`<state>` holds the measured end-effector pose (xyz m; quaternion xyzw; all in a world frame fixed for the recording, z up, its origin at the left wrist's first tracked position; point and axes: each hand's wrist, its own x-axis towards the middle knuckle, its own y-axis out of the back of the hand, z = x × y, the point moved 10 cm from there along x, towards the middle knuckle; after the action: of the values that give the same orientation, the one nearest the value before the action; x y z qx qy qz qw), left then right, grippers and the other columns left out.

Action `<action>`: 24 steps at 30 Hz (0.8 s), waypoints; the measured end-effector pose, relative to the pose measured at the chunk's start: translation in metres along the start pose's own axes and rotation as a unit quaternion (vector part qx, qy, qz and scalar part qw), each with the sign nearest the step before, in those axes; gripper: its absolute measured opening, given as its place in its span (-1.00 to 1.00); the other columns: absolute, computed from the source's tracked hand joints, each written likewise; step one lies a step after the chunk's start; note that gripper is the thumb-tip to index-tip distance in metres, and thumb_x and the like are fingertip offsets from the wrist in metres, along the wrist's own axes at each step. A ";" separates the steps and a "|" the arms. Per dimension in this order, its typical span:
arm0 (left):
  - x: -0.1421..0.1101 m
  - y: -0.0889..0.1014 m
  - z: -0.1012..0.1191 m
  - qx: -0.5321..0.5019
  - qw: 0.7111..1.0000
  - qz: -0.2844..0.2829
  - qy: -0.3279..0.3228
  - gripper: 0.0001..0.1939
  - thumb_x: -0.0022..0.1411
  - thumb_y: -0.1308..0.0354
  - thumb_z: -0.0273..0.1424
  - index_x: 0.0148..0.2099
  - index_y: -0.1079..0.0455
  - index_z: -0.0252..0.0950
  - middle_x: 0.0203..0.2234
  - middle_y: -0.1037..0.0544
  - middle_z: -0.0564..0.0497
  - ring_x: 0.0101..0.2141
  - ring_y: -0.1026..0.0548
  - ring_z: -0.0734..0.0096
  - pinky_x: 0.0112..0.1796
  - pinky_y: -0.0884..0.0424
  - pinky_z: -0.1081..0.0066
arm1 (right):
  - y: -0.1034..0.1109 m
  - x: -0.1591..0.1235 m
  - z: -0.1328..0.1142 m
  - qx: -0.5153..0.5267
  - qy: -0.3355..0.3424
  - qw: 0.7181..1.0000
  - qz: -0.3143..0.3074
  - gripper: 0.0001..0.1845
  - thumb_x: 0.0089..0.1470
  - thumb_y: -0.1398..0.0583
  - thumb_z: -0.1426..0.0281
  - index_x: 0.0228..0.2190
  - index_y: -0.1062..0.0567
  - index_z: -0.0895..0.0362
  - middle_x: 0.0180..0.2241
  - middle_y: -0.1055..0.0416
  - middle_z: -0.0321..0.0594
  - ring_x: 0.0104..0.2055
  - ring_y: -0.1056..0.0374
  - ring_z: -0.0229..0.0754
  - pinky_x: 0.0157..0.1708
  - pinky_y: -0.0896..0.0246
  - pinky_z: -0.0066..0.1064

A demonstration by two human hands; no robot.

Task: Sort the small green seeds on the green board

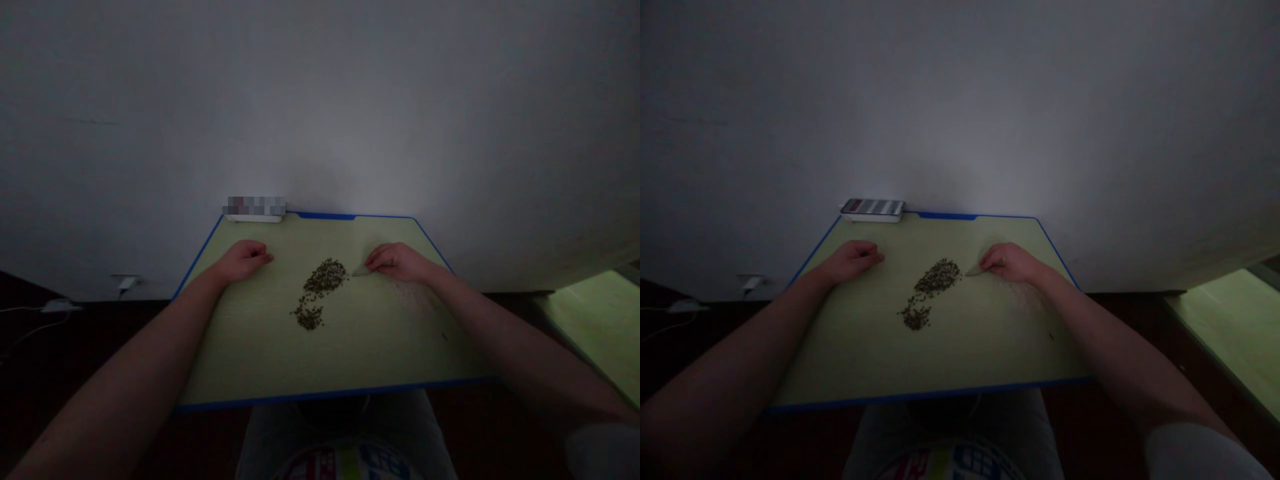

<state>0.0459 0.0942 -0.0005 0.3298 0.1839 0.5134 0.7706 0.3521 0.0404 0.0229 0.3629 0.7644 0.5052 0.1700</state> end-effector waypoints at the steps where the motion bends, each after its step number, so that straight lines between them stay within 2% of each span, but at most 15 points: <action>1: 0.000 0.000 -0.001 -0.002 1.000 0.000 0.002 -0.59 0.04 -0.09 -0.09 -0.62 -0.07 -0.22 -0.69 -0.08 0.16 -0.60 -0.10 0.54 -0.52 -0.06 0.43 | 0.001 -0.007 -0.001 0.006 0.005 1.000 -0.002 -0.80 0.09 -0.24 0.42 -0.32 -0.68 -0.04 -0.22 -0.64 -0.24 -0.14 -0.53 -0.16 -0.10 -0.40 -0.32; 6: 0.001 0.000 -0.003 -0.003 1.000 0.005 0.004 -0.59 0.02 -0.09 -0.08 -0.63 -0.06 -0.22 -0.69 -0.07 0.16 -0.60 -0.10 0.54 -0.52 -0.07 0.43 | 0.005 -0.041 -0.010 0.040 0.015 0.999 -0.005 -0.80 0.13 -0.21 0.38 -0.32 -0.68 -0.01 -0.23 -0.64 -0.19 -0.15 -0.53 -0.16 -0.13 -0.40 -0.33; 12: 0.000 0.001 -0.004 0.008 1.000 0.002 0.017 -0.58 0.05 -0.09 -0.08 -0.61 -0.06 -0.23 -0.69 -0.07 0.16 -0.60 -0.11 0.54 -0.52 -0.07 0.43 | 0.005 -0.060 -0.010 0.056 -0.077 0.995 -0.017 -0.80 0.13 -0.22 0.40 -0.31 -0.67 -0.04 -0.21 -0.63 -0.26 -0.12 -0.53 -0.17 -0.08 -0.38 -0.30; 14: -0.001 0.001 -0.004 0.013 1.000 0.003 0.018 -0.58 0.06 -0.09 -0.09 -0.61 -0.06 -0.23 -0.69 -0.09 0.16 -0.60 -0.12 0.54 -0.52 -0.07 0.44 | 0.010 -0.060 -0.007 0.047 -0.111 0.993 0.007 -0.81 0.11 -0.22 0.40 -0.32 -0.67 -0.03 -0.20 -0.63 -0.26 -0.11 -0.53 -0.16 -0.07 -0.38 -0.28; 16: -0.001 0.002 -0.004 0.016 1.000 0.004 0.016 -0.58 0.07 -0.09 -0.09 -0.61 -0.07 -0.24 -0.69 -0.10 0.15 -0.60 -0.13 0.53 -0.52 -0.07 0.44 | 0.020 -0.062 -0.003 0.032 -0.146 0.987 0.057 -0.82 0.11 -0.23 0.40 -0.32 -0.66 0.00 -0.21 -0.64 -0.24 -0.13 -0.54 -0.14 -0.06 -0.38 -0.26; 20: 0.000 0.002 -0.005 0.018 1.000 0.004 0.017 -0.58 0.05 -0.08 -0.07 -0.61 -0.08 -0.23 -0.68 -0.09 0.15 -0.59 -0.13 0.53 -0.52 -0.07 0.43 | 0.041 -0.074 0.007 0.013 -0.236 0.958 0.163 -0.78 0.12 -0.22 0.34 -0.23 -0.64 0.09 -0.29 -0.63 -0.17 -0.29 -0.54 -0.11 -0.25 -0.41 -0.28; 22: 0.001 0.002 -0.005 0.019 1.000 0.003 0.018 -0.58 0.04 -0.08 -0.07 -0.62 -0.08 -0.23 -0.67 -0.08 0.15 -0.59 -0.13 0.53 -0.51 -0.08 0.43 | 0.040 -0.079 0.012 0.042 -0.279 0.943 0.175 -0.75 0.11 -0.22 0.34 -0.18 -0.60 0.13 -0.35 -0.62 -0.16 -0.37 -0.52 -0.12 -0.35 -0.40 -0.32; 24: 0.001 0.001 -0.004 0.020 1.000 0.002 0.017 -0.58 0.02 -0.08 -0.06 -0.62 -0.07 -0.23 -0.68 -0.08 0.15 -0.59 -0.13 0.53 -0.50 -0.08 0.43 | 0.030 -0.080 0.017 0.076 -0.312 0.934 0.155 -0.73 0.08 -0.23 0.37 -0.16 -0.56 0.16 -0.40 -0.60 -0.17 -0.42 -0.50 -0.15 -0.42 -0.38 -0.36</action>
<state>0.0431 0.0967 -0.0022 0.3366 0.2061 0.5169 0.7596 0.4288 0.0003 0.0340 0.6282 0.6429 0.3270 0.2917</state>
